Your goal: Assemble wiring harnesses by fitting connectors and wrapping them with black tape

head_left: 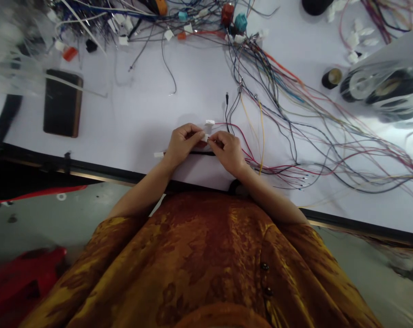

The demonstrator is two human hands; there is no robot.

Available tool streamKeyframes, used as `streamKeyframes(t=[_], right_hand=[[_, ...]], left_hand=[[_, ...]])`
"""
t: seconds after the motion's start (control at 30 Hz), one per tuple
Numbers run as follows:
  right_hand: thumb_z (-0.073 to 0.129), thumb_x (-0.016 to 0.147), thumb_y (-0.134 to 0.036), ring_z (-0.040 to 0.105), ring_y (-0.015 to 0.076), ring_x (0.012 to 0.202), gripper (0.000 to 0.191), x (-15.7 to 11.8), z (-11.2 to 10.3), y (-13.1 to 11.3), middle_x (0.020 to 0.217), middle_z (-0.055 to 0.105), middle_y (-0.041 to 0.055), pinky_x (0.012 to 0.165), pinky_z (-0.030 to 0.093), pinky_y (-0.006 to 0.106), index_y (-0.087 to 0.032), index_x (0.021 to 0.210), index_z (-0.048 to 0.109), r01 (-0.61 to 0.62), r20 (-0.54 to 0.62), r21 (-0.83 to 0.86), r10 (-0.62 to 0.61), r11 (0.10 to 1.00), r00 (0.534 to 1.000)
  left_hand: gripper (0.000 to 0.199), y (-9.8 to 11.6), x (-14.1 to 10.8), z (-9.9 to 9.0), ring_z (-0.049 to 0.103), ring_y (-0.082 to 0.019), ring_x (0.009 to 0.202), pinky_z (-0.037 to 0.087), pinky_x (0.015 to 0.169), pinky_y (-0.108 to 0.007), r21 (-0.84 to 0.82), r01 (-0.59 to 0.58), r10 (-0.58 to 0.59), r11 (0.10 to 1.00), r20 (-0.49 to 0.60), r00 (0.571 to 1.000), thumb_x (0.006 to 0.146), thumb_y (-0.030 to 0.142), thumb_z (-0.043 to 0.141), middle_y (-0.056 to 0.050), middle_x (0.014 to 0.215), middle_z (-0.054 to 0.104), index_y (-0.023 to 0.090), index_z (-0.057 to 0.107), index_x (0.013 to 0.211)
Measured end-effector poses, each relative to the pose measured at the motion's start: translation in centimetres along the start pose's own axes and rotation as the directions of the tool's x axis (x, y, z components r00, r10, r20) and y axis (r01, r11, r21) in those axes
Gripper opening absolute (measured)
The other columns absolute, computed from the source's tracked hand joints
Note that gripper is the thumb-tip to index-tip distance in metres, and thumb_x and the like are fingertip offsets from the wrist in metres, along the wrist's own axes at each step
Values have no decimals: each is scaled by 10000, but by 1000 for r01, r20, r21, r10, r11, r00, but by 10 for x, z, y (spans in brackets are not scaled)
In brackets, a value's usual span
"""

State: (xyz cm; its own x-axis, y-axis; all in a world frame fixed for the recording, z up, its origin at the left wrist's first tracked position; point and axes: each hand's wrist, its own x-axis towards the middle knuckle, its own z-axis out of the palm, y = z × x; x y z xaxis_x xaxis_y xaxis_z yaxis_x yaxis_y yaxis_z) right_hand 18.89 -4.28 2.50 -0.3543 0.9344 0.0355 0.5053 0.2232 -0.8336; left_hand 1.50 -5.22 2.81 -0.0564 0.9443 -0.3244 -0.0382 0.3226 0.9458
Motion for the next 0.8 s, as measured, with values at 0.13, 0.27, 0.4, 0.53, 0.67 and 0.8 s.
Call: streamKeyframes(t=[0.13, 0.27, 0.4, 0.53, 0.67, 0.8], right_hand=[[604, 892, -160, 522, 127, 709, 132, -2, -1, 6, 759, 594, -4, 696, 410, 282, -203, 773, 567, 104, -42, 67, -101, 992, 994], [598, 892, -126, 538, 136, 729, 159, -2, 3, 8, 774, 600, 3, 701, 418, 290, -210, 763, 557, 168, -61, 77, -164, 983, 985], [598, 910, -154, 528, 128, 704, 157, -2, 3, 9, 753, 585, -3, 683, 414, 286, -207, 766, 564, 181, -111, 106, -169, 978, 979], [596, 912, -193, 515, 120, 684, 166, -2, 2, 8, 724, 570, -10, 669, 412, 280, -204, 751, 558, 155, -119, 108, -142, 982, 983], [595, 911, -195, 534, 129, 717, 145, -2, 4, 9, 753, 599, 1, 721, 445, 291, -205, 770, 565, 151, -102, 92, -142, 984, 985], [591, 905, -159, 551, 141, 738, 153, -2, 6, 10, 775, 613, 7, 730, 454, 302, -211, 763, 565, 165, -68, 68, -160, 984, 985]], left_hand=[[63, 2, 0, 0, 678, -115, 602, 620, 665, -262, 17, 11, -11, 1000, 9, 1000, 823, 183, 692, 16, 701, 692, 180, 639, 789], [96, 1, 1, -1, 681, -113, 608, 616, 660, -247, 38, -7, 6, 999, 15, 1000, 823, 216, 711, 21, 694, 685, 186, 630, 782], [100, -2, 1, -1, 677, -112, 602, 619, 663, -250, 31, -12, 11, 999, 24, 1000, 824, 225, 712, 21, 695, 686, 186, 629, 785], [84, -2, 1, -1, 675, -107, 590, 618, 655, -246, 29, -8, 8, 1000, 24, 1000, 839, 203, 693, 19, 696, 691, 182, 627, 794], [83, 0, 0, 0, 666, -99, 579, 606, 639, -229, 25, -14, 13, 1000, 23, 1000, 839, 182, 690, 24, 676, 677, 179, 628, 785], [81, -1, 0, 1, 666, -101, 590, 605, 646, -230, 43, -46, 46, 998, 18, 999, 849, 168, 678, 24, 670, 684, 186, 627, 787]])
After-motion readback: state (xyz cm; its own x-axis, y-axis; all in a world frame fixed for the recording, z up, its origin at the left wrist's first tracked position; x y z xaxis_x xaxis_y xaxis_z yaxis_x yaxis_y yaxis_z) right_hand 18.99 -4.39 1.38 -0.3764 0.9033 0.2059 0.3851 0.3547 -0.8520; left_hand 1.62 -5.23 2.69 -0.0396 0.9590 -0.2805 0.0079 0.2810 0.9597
